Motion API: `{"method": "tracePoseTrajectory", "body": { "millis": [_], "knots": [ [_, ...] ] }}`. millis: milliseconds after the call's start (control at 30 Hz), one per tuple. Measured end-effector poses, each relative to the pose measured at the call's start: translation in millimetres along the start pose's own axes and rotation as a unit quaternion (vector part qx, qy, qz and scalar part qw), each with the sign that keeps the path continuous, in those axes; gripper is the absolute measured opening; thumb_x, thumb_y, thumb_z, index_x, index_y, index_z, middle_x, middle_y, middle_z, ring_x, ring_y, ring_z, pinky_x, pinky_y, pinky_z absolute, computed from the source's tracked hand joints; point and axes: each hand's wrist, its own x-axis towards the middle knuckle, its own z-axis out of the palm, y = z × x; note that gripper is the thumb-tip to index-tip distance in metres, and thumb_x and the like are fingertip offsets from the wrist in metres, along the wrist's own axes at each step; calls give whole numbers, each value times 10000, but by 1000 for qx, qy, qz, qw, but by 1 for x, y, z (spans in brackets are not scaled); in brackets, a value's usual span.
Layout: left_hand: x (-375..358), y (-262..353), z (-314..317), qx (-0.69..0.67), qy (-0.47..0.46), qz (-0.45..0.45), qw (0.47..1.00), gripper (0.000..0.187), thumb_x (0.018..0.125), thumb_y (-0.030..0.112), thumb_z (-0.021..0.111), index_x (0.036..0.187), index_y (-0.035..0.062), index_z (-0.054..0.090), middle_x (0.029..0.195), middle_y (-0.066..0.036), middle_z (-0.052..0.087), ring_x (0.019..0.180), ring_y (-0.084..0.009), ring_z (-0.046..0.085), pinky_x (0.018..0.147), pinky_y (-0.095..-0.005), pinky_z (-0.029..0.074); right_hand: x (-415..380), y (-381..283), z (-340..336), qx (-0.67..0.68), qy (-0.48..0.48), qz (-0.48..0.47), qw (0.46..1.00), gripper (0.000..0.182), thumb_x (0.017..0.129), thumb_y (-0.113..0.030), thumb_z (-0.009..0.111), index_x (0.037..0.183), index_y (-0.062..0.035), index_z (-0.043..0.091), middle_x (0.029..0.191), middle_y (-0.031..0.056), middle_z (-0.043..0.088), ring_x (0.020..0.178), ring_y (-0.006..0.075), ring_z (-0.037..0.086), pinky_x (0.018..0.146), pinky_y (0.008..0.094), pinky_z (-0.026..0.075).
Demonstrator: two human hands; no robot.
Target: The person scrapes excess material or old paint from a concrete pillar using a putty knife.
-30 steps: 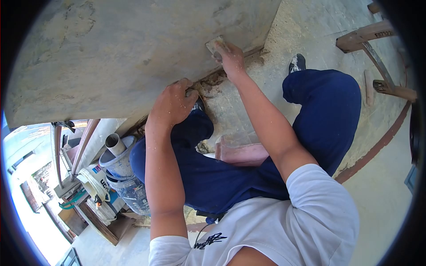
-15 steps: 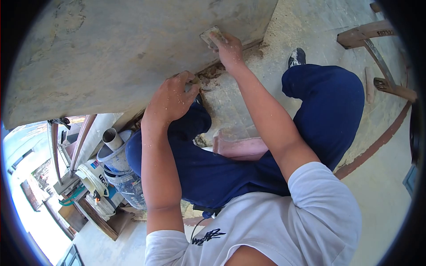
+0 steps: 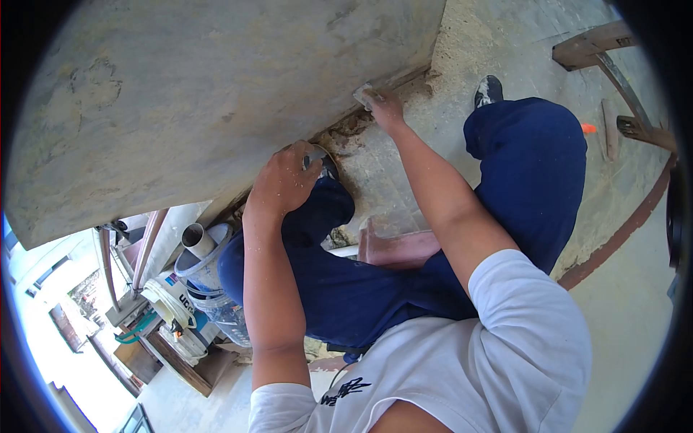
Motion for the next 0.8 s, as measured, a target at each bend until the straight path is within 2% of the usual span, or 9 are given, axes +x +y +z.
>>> {"method": "tracePoseTrajectory", "body": {
  "millis": [133, 233, 300, 433, 500, 533, 600, 733, 800],
  "knots": [
    [4, -4, 3, -10, 13, 13, 1000, 343, 856, 224, 571, 1094, -22, 569, 983, -249, 640, 893, -372, 639, 776, -414, 482, -6, -6, 9, 8, 30, 22, 999, 431, 825, -402, 650, 995, -6, 663, 857, 185, 662, 778, 294, 624, 705, 382, 472],
    [5, -5, 3, -1, 12, 12, 1000, 339, 854, 222, 572, 1089, -22, 572, 980, -258, 637, 892, -371, 642, 768, -415, 484, -14, -18, 10, -16, 65, -14, 998, 438, 822, -426, 642, 935, -4, 669, 859, 202, 658, 821, 338, 627, 736, 411, 464],
    [3, -2, 0, -4, 11, 11, 1000, 337, 853, 223, 572, 1083, -23, 574, 975, -260, 636, 890, -373, 641, 766, -413, 485, -19, -23, 13, -21, 70, -29, 997, 456, 807, -496, 618, 974, -75, 677, 906, 181, 665, 880, 377, 614, 785, 438, 459],
    [0, 8, -6, -23, 23, 19, 999, 339, 850, 226, 576, 1077, -25, 578, 963, -261, 636, 886, -377, 642, 766, -411, 485, -34, -51, 9, -14, 59, -45, 997, 432, 815, -476, 621, 955, -71, 674, 872, 170, 672, 840, 369, 626, 749, 429, 465],
    [-1, 7, -6, -32, 25, 19, 999, 342, 848, 227, 578, 1082, -24, 577, 961, -262, 636, 884, -378, 641, 764, -410, 486, -27, -47, 9, 77, 26, 3, 997, 432, 829, -430, 631, 907, -7, 671, 882, 180, 669, 836, 342, 626, 765, 413, 459],
    [-3, 6, -5, -47, 23, 18, 998, 346, 847, 227, 580, 1088, -22, 576, 959, -262, 635, 882, -379, 640, 762, -410, 486, -24, -41, 5, 80, 25, -3, 996, 432, 829, -430, 631, 907, -7, 671, 882, 180, 669, 836, 342, 626, 765, 413, 459],
    [-4, 1, -3, -34, 26, 16, 999, 350, 846, 228, 580, 1093, -21, 576, 957, -261, 635, 879, -381, 640, 761, -408, 486, -19, -30, -6, 84, 32, 59, 994, 423, 825, -418, 643, 896, -1, 667, 856, 168, 665, 811, 324, 622, 753, 394, 461],
    [-2, -1, -6, -5, 32, -2, 999, 352, 846, 231, 580, 1094, -20, 575, 962, -257, 635, 878, -384, 636, 762, -412, 483, -17, -36, 4, -15, 98, -17, 995, 414, 823, -409, 650, 904, -3, 667, 849, 174, 662, 801, 321, 618, 741, 382, 461],
    [-2, -1, -7, -15, 28, 5, 999, 351, 847, 232, 579, 1093, -19, 575, 966, -253, 636, 883, -383, 635, 766, -415, 481, -30, -57, 5, 3, 33, -37, 999, 478, 827, -494, 601, 1015, -60, 670, 947, 185, 664, 899, 360, 622, 774, 432, 457]
  ]
}}
